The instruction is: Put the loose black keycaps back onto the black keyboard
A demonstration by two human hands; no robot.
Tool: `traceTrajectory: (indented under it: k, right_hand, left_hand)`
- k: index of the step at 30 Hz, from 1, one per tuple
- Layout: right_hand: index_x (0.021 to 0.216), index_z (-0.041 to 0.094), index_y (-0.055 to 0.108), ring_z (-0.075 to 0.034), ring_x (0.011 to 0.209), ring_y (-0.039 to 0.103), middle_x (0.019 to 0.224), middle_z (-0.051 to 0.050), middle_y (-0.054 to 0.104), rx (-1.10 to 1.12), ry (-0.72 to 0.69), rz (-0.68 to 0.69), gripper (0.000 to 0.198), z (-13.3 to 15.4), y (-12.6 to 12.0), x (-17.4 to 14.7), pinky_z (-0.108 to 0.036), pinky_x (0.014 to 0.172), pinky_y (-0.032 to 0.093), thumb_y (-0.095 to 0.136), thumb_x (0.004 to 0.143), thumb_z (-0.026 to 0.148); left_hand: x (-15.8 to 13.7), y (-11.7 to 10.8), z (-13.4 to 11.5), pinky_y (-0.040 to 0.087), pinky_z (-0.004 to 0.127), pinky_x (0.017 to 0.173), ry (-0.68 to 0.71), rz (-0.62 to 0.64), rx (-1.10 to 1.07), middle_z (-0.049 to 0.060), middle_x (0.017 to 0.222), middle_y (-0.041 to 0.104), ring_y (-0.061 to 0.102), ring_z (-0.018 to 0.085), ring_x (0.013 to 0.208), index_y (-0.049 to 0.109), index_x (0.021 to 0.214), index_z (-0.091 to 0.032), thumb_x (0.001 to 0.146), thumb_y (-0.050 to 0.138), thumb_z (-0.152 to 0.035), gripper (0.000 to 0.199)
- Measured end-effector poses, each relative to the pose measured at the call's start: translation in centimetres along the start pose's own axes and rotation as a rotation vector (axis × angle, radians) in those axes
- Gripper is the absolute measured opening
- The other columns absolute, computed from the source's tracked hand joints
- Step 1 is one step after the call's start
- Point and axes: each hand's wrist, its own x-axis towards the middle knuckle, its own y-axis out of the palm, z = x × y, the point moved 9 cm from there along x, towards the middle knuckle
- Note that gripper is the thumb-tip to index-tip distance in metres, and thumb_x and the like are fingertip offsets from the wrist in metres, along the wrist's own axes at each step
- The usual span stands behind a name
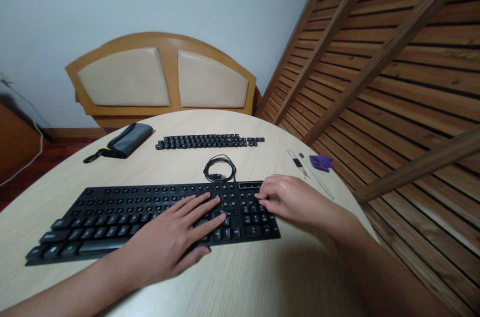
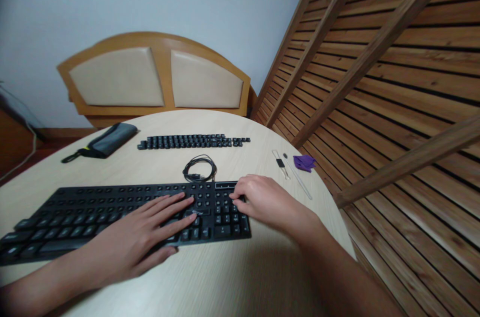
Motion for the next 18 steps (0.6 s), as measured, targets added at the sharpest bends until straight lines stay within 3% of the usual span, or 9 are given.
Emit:
traceTrajectory:
  k: [18]
  right_hand:
    - [0.089, 0.02, 0.073, -0.02, 0.091, 0.066, 0.098, -0.006, 0.072, 0.111, 0.097, -0.007, 0.009, -0.94, 0.15, -0.33, -0.031, 0.083, 0.047, 0.064, 0.09, 0.022]
  left_hand:
    - [0.1, -0.06, -0.04, 0.04, 0.052, 0.113, 0.002, 0.001, 0.005, 0.006, 0.16, 0.033, 0.035, 0.032, 0.145, 0.034, 0.154, -0.032, 0.099, 0.053, -0.043, 0.06]
